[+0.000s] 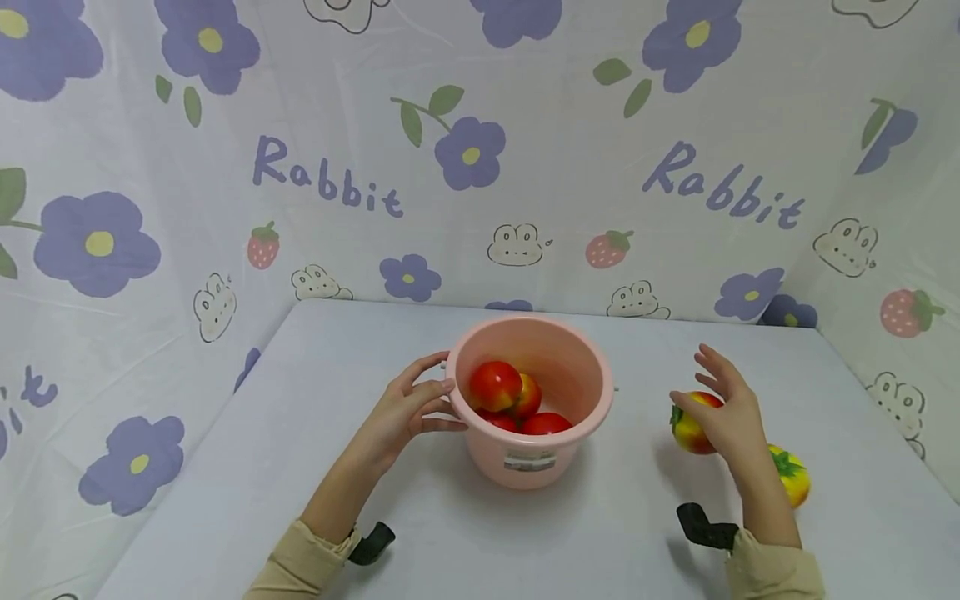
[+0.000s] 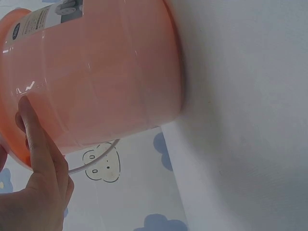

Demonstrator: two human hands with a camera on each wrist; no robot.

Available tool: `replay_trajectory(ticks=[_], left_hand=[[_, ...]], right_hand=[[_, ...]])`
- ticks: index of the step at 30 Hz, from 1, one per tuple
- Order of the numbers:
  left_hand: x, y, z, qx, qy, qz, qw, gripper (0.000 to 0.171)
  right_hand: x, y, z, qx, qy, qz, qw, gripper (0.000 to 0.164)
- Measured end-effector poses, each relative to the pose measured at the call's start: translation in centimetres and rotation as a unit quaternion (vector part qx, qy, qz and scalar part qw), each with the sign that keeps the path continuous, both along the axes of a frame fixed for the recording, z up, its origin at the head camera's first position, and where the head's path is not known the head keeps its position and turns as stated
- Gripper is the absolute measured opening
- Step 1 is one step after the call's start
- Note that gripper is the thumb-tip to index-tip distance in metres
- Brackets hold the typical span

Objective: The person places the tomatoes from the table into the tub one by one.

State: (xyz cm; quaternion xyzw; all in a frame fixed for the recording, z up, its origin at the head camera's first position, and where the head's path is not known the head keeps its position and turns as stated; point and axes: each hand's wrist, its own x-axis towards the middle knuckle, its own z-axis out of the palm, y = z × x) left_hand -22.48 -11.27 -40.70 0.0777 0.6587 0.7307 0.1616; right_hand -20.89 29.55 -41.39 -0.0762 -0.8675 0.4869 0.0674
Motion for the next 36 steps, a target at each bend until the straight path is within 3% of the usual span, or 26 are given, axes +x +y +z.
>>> replay_trajectory(ticks=[21, 36], left_hand=[[0.0, 0.1, -0.1, -0.006, 0.000, 0.004, 1.0000, 0.052], [0.0, 0.1, -0.1, -0.008, -0.002, 0.007, 0.9999, 0.054]], right_hand=[[-1.6, -4.1, 6.5, -0.001, 0.098, 0.019, 0.995, 0.080], [-2.1, -8.3, 10.4, -0.016, 0.179, 0.056, 0.982, 0.078]])
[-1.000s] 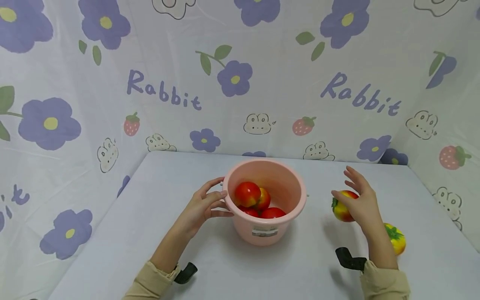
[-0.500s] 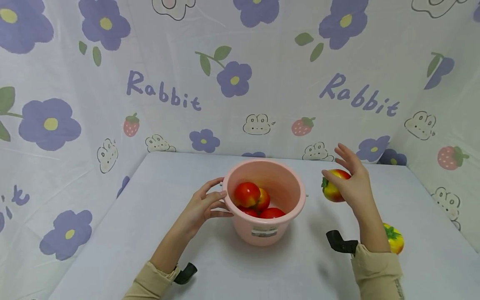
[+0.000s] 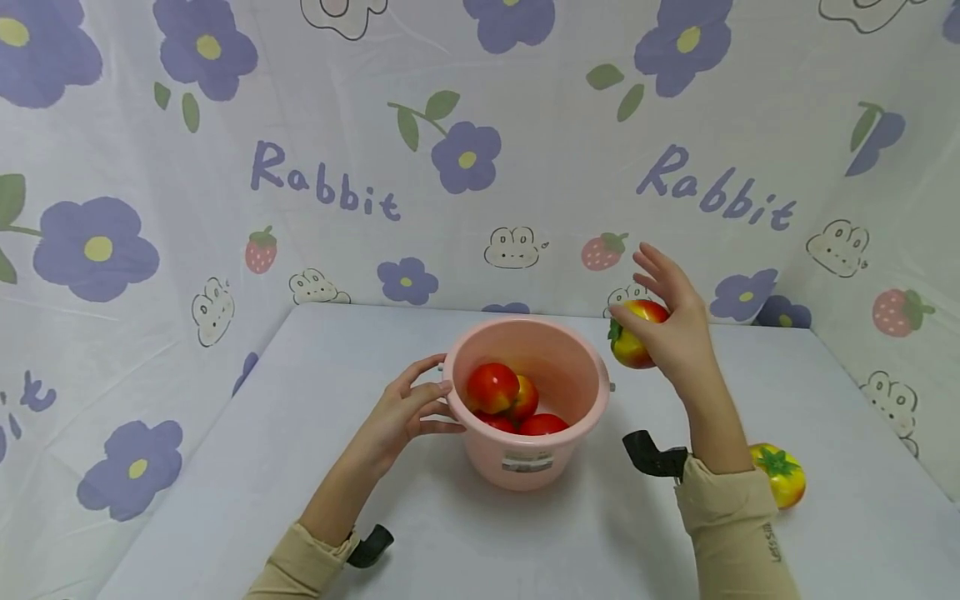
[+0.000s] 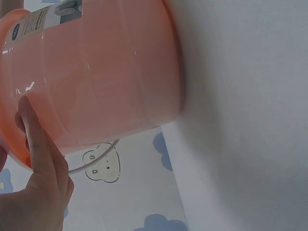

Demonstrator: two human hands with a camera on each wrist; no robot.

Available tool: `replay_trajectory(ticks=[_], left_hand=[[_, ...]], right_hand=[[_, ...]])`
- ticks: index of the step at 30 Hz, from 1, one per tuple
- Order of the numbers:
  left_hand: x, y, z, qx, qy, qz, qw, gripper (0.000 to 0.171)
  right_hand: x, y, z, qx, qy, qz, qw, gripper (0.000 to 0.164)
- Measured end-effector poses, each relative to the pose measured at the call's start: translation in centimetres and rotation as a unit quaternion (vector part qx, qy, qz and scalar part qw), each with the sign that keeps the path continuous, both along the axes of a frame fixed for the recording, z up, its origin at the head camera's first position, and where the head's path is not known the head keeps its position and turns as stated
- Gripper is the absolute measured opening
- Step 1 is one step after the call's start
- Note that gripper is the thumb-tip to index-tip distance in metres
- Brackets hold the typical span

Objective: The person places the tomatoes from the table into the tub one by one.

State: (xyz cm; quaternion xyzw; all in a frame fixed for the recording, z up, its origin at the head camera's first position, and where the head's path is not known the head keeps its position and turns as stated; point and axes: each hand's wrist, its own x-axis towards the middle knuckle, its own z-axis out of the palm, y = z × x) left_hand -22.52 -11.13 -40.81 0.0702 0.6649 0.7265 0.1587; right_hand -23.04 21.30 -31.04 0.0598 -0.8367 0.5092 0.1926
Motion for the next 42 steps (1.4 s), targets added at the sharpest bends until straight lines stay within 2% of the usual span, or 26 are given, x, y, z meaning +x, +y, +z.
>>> replay_trajectory(ticks=[7, 14, 34, 42], left_hand=[[0.1, 0.0, 0.1, 0.003, -0.006, 0.000, 1.0000, 0.051], [0.1, 0.0, 0.1, 0.005, -0.001, -0.003, 1.0000, 0.052], [0.1, 0.1, 0.1, 0.001, -0.001, 0.002, 1.0000, 0.051], [0.0, 0.1, 0.1, 0.000, 0.002, -0.003, 1.0000, 0.052]], right_hand=[[-0.5, -1.7, 1.3, -0.011, 0.010, 0.029, 0.999, 0.079], [-1.0, -3.4, 2.1, -0.007, 0.014, 0.038, 0.999, 0.078], [-2.3, -6.5, 2.9, -0.013, 0.015, 0.097, 0.995, 0.074], [-2.6, -8.0, 3.0, -0.022, -0.008, 0.125, 0.992, 0.074]])
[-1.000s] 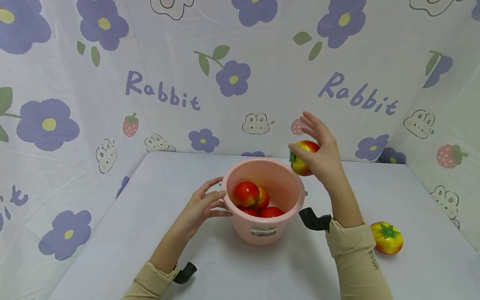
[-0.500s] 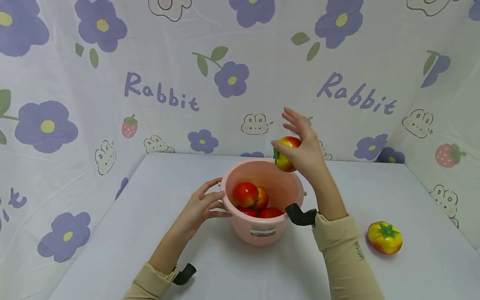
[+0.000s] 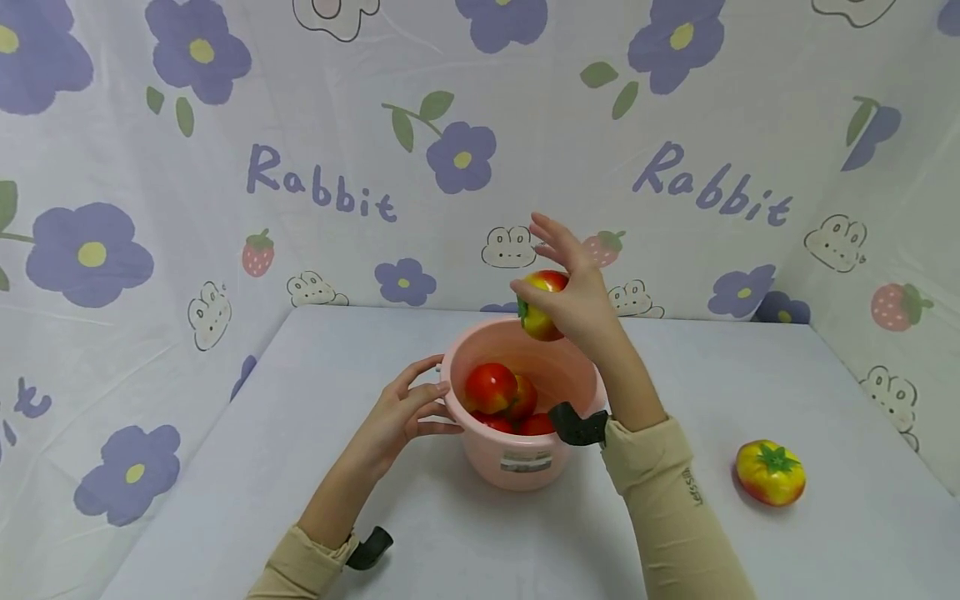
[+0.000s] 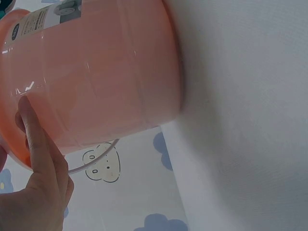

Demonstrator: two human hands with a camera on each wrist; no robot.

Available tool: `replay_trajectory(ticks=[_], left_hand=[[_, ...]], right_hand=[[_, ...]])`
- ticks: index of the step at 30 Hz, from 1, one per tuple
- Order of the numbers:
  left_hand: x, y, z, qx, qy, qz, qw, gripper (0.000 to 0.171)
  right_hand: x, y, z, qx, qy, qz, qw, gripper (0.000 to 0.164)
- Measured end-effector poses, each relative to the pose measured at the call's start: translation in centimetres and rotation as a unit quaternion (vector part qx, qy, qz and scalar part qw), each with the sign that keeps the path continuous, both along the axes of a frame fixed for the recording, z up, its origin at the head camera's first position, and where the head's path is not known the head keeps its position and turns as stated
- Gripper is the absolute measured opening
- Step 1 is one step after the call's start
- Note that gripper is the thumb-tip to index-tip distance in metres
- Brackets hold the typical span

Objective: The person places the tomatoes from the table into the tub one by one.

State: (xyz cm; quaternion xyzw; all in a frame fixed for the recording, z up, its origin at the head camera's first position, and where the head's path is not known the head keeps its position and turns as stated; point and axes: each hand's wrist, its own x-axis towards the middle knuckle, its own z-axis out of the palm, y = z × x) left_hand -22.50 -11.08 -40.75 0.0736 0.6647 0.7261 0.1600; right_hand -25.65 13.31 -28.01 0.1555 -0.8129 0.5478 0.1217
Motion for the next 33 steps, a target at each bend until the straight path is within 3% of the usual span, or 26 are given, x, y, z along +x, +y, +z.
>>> replay_trajectory(ticks=[10, 33], left_hand=[[0.0, 0.1, 0.0, 0.004, 0.002, -0.003, 1.0000, 0.051], [0.0, 0.0, 0.0, -0.004, 0.001, 0.002, 1.0000, 0.053]], right_hand=[[-0.1, -0.6, -0.3, 0.027, 0.018, 0.001, 0.999, 0.074], [1.1, 2.9, -1.3, 0.046, 0.025, -0.034, 0.998, 0.073]])
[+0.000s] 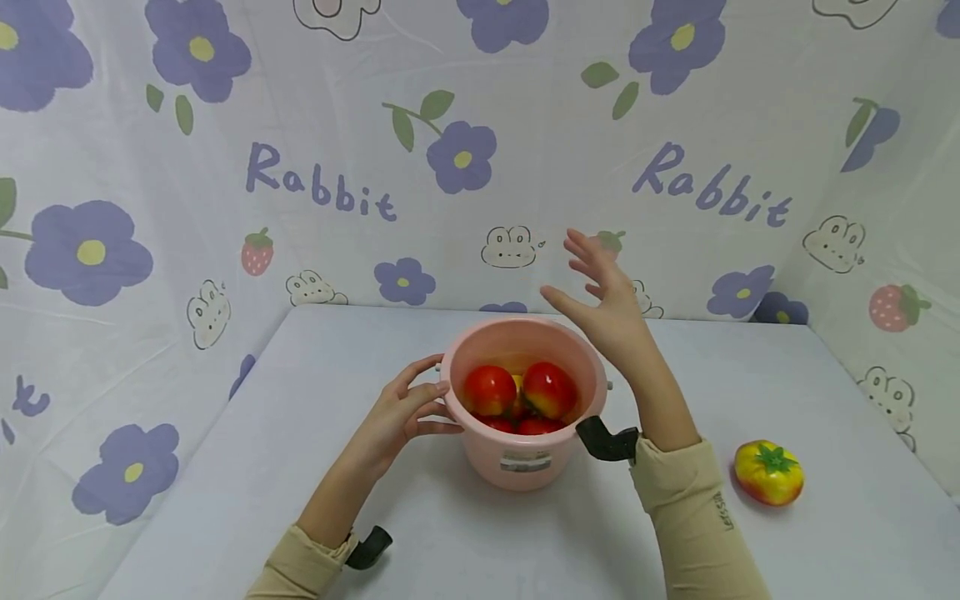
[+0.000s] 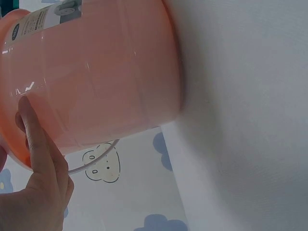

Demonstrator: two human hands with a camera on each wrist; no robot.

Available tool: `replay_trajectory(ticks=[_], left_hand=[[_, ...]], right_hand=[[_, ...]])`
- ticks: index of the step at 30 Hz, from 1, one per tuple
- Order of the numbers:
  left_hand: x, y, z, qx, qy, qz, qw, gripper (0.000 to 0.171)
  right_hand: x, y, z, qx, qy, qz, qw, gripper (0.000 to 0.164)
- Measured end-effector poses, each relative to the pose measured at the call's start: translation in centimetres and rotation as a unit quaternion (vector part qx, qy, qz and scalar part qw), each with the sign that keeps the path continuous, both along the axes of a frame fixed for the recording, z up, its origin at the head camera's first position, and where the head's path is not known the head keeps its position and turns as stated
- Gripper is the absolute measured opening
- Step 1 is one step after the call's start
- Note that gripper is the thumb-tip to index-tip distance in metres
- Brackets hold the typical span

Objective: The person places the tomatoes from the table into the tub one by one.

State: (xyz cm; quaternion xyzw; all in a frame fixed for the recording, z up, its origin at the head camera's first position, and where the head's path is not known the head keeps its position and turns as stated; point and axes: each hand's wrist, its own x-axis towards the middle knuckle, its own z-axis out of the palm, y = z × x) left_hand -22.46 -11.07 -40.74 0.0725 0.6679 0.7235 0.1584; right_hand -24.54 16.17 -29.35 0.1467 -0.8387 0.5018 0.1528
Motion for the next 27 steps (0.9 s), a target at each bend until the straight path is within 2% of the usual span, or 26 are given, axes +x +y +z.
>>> replay_trajectory(ticks=[12, 27], left_hand=[[0.0, -0.1, 0.1, -0.001, 0.000, 0.000, 1.0000, 0.052], [-0.1, -0.1, 0.0, 0.005, 0.002, -0.003, 1.0000, 0.052]], right_hand=[[0.4, 1.9, -0.7, 0.005, 0.000, -0.025, 1.000, 0.074], [1.8, 5.9, -4.3, 0.014, -0.021, -0.065, 0.998, 0.077]])
